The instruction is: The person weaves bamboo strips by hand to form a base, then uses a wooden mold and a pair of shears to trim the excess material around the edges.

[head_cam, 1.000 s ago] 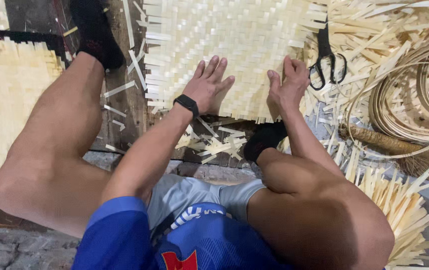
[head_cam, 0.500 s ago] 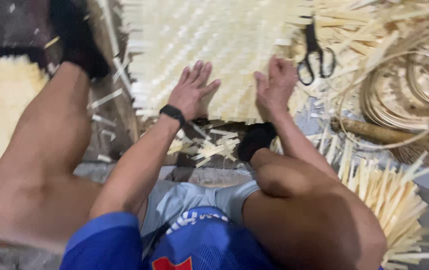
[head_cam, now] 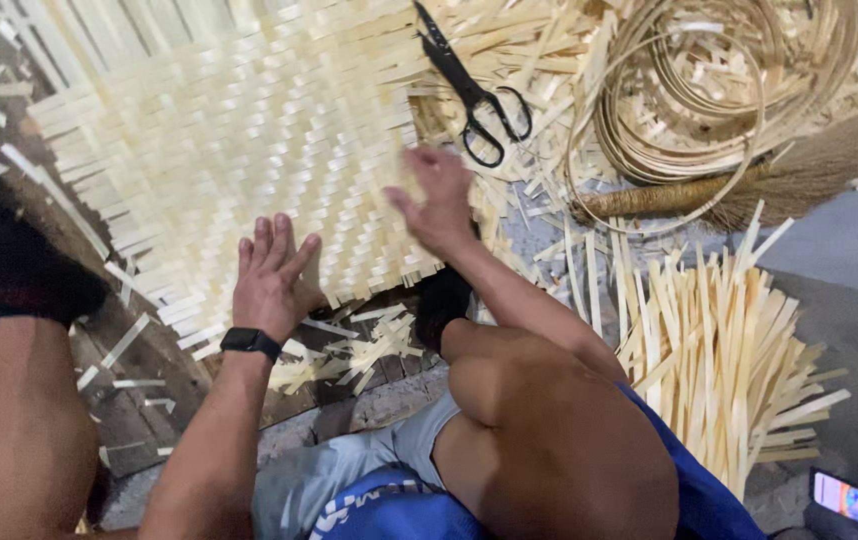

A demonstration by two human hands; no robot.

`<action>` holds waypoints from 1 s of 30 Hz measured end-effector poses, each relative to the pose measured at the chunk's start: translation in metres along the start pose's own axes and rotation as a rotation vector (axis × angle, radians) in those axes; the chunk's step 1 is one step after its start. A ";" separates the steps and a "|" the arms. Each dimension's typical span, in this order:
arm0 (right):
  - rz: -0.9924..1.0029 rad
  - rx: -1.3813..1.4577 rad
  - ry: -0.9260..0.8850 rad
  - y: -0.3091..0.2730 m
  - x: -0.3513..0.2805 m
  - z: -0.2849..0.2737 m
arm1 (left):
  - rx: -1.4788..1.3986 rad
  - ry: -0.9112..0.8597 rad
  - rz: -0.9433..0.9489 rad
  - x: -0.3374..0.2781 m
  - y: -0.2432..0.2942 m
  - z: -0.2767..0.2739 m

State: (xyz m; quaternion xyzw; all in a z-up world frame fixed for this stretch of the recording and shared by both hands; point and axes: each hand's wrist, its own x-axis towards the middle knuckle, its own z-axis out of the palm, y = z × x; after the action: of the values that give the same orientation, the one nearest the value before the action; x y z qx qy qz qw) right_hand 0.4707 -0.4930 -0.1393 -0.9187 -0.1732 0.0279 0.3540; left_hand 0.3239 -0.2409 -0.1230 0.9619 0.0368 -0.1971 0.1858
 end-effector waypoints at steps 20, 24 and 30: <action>-0.053 -0.460 0.224 0.021 -0.046 -0.217 | -0.317 0.017 -0.157 0.013 0.051 -0.067; -0.322 0.090 0.014 -0.104 -0.006 -0.245 | -0.927 0.261 0.230 0.001 0.123 -0.097; -0.402 0.344 -0.100 -0.208 0.045 -0.243 | -1.305 0.703 0.332 -0.038 0.183 -0.142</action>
State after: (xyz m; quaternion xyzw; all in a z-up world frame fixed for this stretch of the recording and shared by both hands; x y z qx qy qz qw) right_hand 0.4927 -0.4898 0.1829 -0.7897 -0.3619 0.0315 0.4943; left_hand 0.3677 -0.3582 0.0761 0.6559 0.0579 0.2134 0.7217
